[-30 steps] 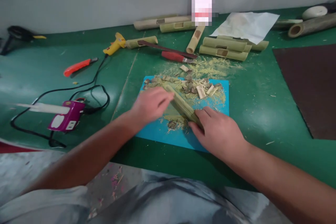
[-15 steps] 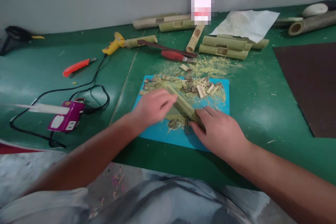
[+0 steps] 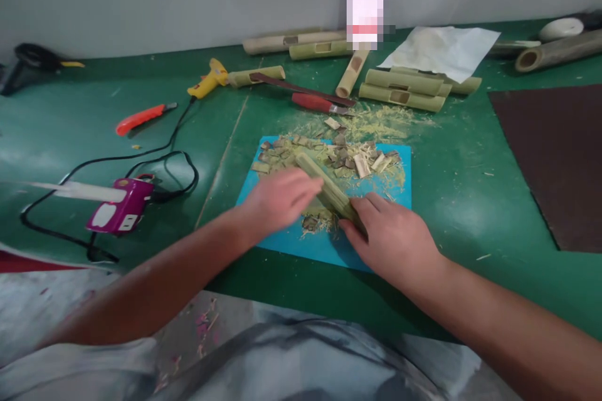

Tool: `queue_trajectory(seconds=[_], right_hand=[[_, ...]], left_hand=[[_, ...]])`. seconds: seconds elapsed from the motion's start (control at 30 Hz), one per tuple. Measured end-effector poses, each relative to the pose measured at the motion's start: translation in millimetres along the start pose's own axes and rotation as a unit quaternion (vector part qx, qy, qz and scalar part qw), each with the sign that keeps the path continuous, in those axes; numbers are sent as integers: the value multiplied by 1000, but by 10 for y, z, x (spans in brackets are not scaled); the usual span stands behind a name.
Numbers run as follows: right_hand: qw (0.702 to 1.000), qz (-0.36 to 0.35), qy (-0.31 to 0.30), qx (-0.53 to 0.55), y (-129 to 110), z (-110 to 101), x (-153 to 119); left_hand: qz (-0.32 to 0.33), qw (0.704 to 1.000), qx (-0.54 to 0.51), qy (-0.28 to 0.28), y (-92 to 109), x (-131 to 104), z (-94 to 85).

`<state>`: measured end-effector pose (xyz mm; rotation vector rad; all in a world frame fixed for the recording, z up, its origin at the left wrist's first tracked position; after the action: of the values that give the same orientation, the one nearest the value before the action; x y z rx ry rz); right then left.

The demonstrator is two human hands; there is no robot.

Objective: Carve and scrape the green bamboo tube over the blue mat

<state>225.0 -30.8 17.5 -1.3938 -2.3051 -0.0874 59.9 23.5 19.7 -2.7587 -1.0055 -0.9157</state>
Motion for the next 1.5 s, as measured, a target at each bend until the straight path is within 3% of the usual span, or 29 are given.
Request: queue_trajectory(seconds=[0.1,0.2,0.33,0.43,0.57,0.67,0.8,0.93,1.03,1.17,1.33,1.43,1.5], right_hand=[[1000,5,2,-10,-4,1,3],[1000,3,-8,-15,-13,13,6],[1000,3,-2,-13,-11,1,8],[1000,-3,-1,-13,-14,-3,6],[1000,6,1,-10,-5,1,9],[1000,0,-1,-11,-17,8,10],[1000,8,-2,-9,-2,7,2],[1000,16,-12,3,9,15,-3],[999,30,-16,2,20,16,0],[999,31,-33,3,11,26,8],[998,42,-41,2,22,27,7],[999,34,-37,2,19,28,-1],[999,32,-26,2,22,19,-1]], left_hand=[[-22,999,21,33,-30,9,-57],[-4,1000,15,-22,32,-2,-8],[-24,999,14,-19,60,-13,-21],[-12,998,5,-55,78,-20,20],[-30,999,15,-16,10,11,-36],[-5,1000,7,-25,-3,21,-30],[-38,999,18,26,-100,22,-71],[-29,999,-15,-10,-77,10,1],[-53,998,-14,26,-97,20,-40],[-24,999,-29,-18,-37,21,0],[-44,999,-13,29,-76,31,-57],[-8,999,-30,-13,-30,30,0],[-26,999,-23,-3,-78,37,-4]])
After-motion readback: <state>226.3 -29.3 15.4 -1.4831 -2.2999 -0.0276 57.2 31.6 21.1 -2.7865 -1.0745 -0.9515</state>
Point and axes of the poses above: each hand's wrist, its own x-axis towards the middle knuckle, its own z-axis out of the palm, y = z × x, the point moved 6 cm from there along x, towards the middle knuckle, and after that the axes turned 8 degrees about y, right-handed, at the moved point
